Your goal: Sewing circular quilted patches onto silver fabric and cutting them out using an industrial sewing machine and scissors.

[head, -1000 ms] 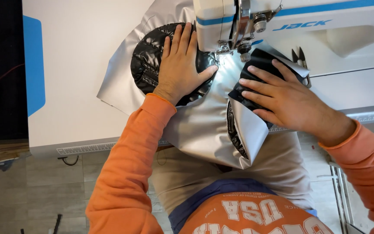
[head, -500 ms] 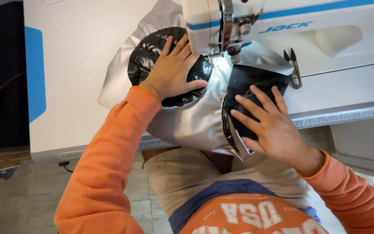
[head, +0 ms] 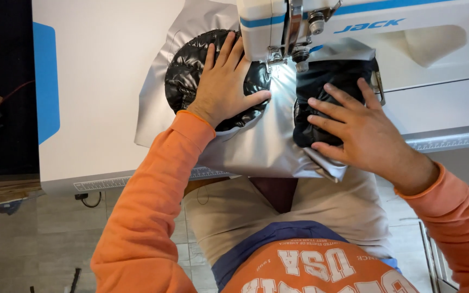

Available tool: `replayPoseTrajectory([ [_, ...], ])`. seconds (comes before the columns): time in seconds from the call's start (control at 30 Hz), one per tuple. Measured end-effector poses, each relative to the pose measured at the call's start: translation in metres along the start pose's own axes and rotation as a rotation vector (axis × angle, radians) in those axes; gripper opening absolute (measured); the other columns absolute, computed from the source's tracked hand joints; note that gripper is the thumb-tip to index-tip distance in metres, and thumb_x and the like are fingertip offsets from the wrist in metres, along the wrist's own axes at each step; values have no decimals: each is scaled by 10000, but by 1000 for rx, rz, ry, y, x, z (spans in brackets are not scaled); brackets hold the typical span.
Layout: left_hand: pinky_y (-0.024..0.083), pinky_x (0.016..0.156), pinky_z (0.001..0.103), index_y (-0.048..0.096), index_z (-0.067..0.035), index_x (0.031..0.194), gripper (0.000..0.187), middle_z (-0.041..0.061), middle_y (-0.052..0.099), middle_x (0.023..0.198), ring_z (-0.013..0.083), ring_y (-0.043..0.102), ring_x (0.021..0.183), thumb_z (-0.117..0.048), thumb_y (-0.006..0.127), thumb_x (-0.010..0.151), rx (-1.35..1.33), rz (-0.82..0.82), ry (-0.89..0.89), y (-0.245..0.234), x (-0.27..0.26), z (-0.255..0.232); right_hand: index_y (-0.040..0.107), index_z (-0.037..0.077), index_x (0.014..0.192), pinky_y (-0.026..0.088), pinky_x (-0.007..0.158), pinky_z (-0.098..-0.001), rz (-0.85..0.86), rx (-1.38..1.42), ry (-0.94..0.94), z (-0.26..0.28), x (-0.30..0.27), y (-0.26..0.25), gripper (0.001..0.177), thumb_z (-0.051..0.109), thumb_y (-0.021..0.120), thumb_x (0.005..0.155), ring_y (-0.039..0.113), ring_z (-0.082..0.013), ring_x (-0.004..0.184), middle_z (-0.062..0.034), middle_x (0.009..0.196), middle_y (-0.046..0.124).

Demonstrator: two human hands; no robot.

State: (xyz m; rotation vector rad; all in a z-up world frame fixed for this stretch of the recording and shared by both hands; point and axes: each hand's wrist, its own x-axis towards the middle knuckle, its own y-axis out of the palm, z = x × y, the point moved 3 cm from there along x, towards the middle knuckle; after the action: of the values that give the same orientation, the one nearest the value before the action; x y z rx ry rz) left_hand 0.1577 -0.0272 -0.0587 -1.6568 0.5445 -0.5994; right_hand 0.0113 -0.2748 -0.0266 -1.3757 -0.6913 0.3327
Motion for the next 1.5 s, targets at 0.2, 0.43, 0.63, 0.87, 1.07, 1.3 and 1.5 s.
replayPoseTrajectory([
  [0.2,96,1257,621,155,-127,1656,1103,127,158,1724,362,107,1583,-829,605,935,33,25,-228,1,-4,-14,778,256,1210,238,1285,-577,81,-187,10,-36,6,13,438,554,610,937,537,-186,1490,63,1454,683],
  [0.43,104,1242,637,346,-69,1596,1083,146,229,1686,359,149,1563,-847,574,880,33,-75,-341,9,-9,-21,792,349,1139,205,1343,-491,115,-277,11,-58,20,17,375,578,529,1001,553,-96,1500,179,1402,705],
  [0.63,89,1250,629,318,-90,1613,1102,130,225,1692,345,130,1569,-862,591,876,8,-87,-373,12,-7,-23,788,332,1106,250,1308,-500,131,-247,-59,-75,24,20,295,505,578,994,544,-112,1503,186,1417,685],
  [0.87,36,1252,626,185,-86,1654,1155,116,91,1723,327,10,1578,-888,538,902,-7,24,-353,5,-4,-16,792,188,1180,289,1270,-524,47,-52,-92,-75,28,13,289,365,647,1004,517,-208,1507,29,1456,681],
  [1.07,81,1246,637,146,-62,1645,1151,138,179,1725,342,75,1584,-866,536,920,-8,70,-27,-5,-20,-8,751,29,1173,483,1103,-487,-177,91,-158,-20,43,-10,225,163,704,998,659,-324,1261,-121,1357,719],
  [1.3,141,1260,610,279,-47,1626,1172,133,234,1701,339,161,1577,-854,659,866,-7,-3,17,-1,-25,-5,672,44,1321,466,1015,-391,-15,-47,-124,24,63,30,415,278,645,980,537,-250,1369,-102,1471,618],
  [1.5,118,1274,587,223,-77,1649,1220,123,202,1716,324,144,1586,-869,707,857,0,32,-13,-1,-23,-3,661,86,1330,475,894,-373,-4,-100,-94,22,60,37,509,368,731,913,569,-228,1207,-14,1448,630],
])
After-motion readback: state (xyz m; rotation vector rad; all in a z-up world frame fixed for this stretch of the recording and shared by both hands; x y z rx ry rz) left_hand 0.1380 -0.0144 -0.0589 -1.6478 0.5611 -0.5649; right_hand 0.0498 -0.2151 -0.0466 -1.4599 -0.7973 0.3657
